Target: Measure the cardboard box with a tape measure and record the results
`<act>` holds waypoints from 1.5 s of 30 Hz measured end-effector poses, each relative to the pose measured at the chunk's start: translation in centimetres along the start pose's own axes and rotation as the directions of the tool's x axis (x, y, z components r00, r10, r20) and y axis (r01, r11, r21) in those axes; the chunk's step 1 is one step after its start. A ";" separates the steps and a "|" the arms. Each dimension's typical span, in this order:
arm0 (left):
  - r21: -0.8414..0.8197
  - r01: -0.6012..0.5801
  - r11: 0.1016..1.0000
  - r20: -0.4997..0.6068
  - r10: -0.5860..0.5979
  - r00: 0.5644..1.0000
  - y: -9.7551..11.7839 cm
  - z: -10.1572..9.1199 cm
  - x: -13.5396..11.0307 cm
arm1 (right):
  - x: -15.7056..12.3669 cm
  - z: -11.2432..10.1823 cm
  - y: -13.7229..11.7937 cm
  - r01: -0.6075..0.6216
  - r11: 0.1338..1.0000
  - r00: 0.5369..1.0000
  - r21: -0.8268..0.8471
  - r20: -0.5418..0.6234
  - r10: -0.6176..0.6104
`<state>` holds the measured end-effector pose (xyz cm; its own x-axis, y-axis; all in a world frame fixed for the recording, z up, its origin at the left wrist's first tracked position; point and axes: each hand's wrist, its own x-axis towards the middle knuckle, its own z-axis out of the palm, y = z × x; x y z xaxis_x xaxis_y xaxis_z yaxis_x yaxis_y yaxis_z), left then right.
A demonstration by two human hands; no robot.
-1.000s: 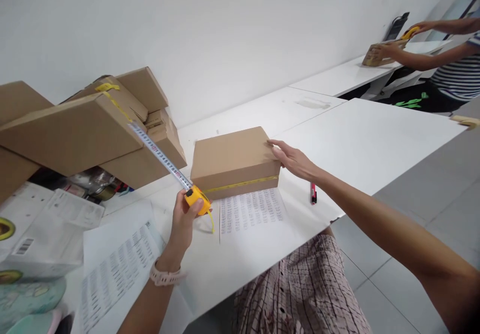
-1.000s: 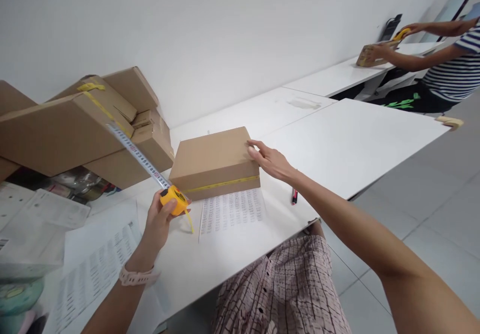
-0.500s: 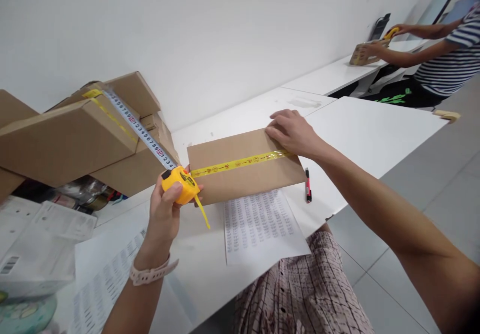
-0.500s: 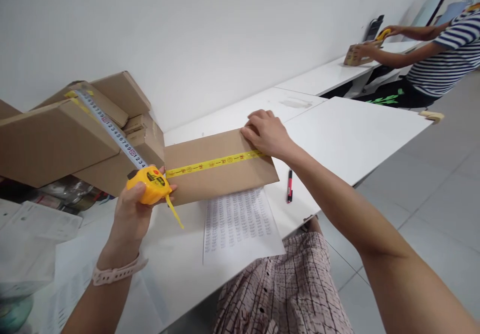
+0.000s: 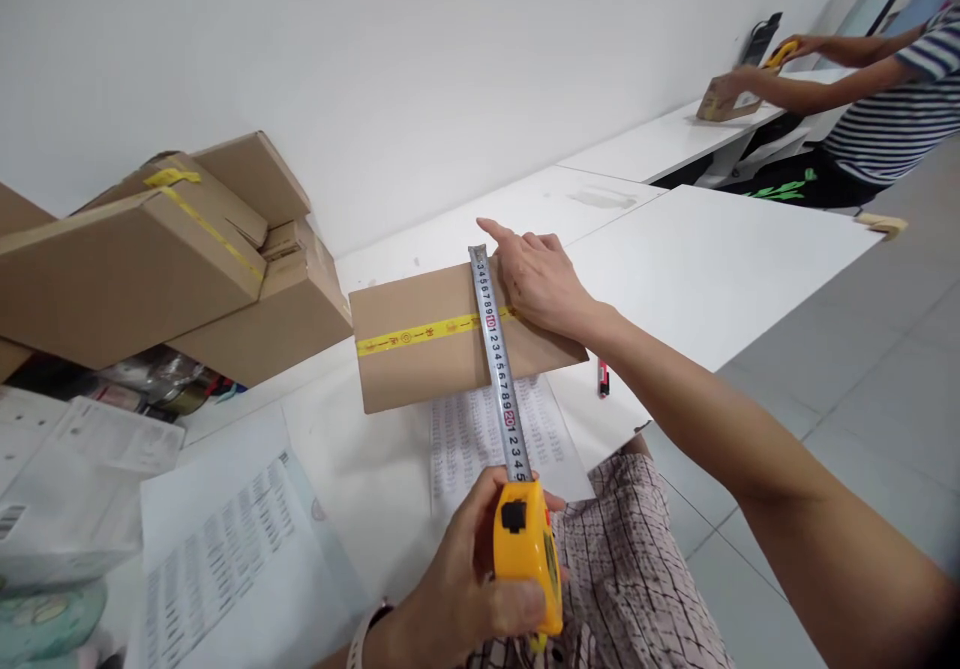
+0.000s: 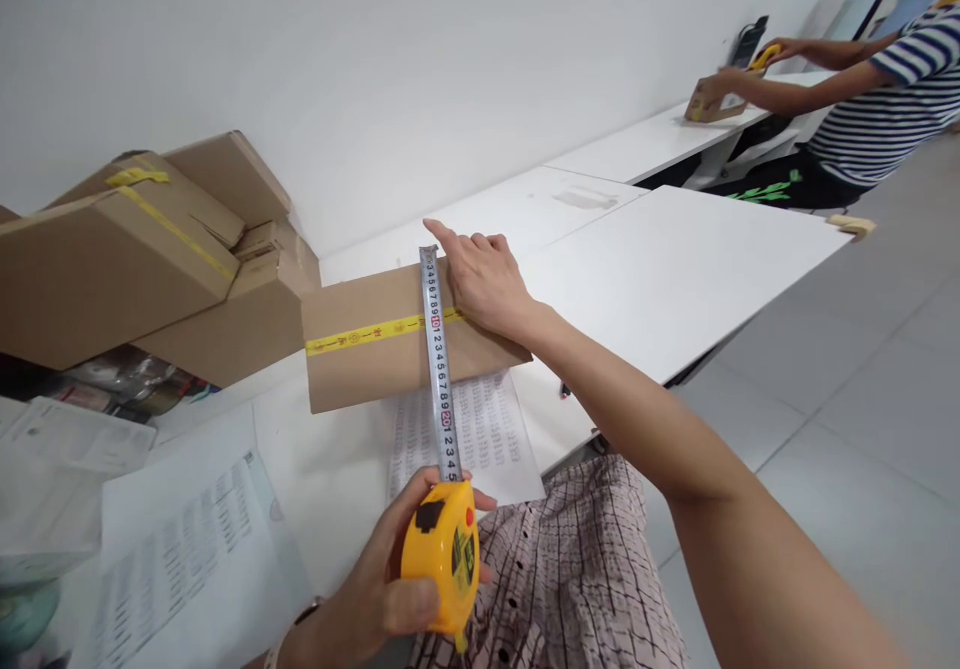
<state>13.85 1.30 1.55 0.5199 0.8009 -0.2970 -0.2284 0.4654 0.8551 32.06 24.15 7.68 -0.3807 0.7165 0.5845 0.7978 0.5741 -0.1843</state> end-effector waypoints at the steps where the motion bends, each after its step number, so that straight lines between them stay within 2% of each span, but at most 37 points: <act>1: 0.006 0.011 1.000 -0.004 -0.011 1.000 -0.4 0.0 0.0 | 0.0 0.0 0.0 0.006 1.000 1.000 -0.015 0.004 -0.006; 13: -0.015 -0.060 0.998 -0.071 0.059 0.996 -2.7 1.2 0.1 | 0.0 0.5 0.2 0.080 0.995 0.996 -0.057 -0.021 -0.082; 17: -0.027 -0.065 0.998 -0.039 0.064 0.997 -2.8 0.5 0.4 | 0.0 0.3 0.2 0.092 0.993 0.996 -0.072 -0.007 -0.093; 25: 0.079 -0.072 0.994 -0.065 0.077 0.995 -4.1 -1.8 0.3 | 0.1 0.2 0.1 0.094 0.993 0.995 -0.074 0.021 -0.093; 34: 0.045 -0.102 0.994 -0.033 0.103 0.994 -5.0 -1.7 0.3 | -0.1 0.4 0.1 0.073 0.991 0.997 -0.114 0.002 -0.073; 37: 0.202 -0.185 0.962 -0.078 0.205 0.976 -5.7 -2.0 -0.5 | -0.5 0.4 0.0 0.026 0.994 0.999 -0.111 -0.040 -0.031; 40: 0.483 -0.228 0.846 -0.171 0.346 0.923 -6.4 -2.6 -0.8 | -1.9 0.2 -0.8 0.022 0.993 0.997 -0.120 -0.069 -0.030; 42: 0.544 -0.185 0.819 -0.211 0.347 0.914 -6.7 -3.1 -0.6 | -3.3 -0.2 -1.7 0.039 0.992 0.995 -0.119 -0.081 -0.049; 45: 0.519 -0.107 0.848 -0.226 0.257 0.940 -7.2 -3.8 -0.1 | -6.1 -0.3 -2.5 0.067 0.993 0.989 -0.093 -0.123 -0.079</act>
<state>12.32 -0.70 -6.20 0.2442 0.9572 -0.1551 0.1779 0.1131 0.9775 32.49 18.25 4.79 -0.3817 0.6149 0.6900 0.8105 0.5816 -0.0700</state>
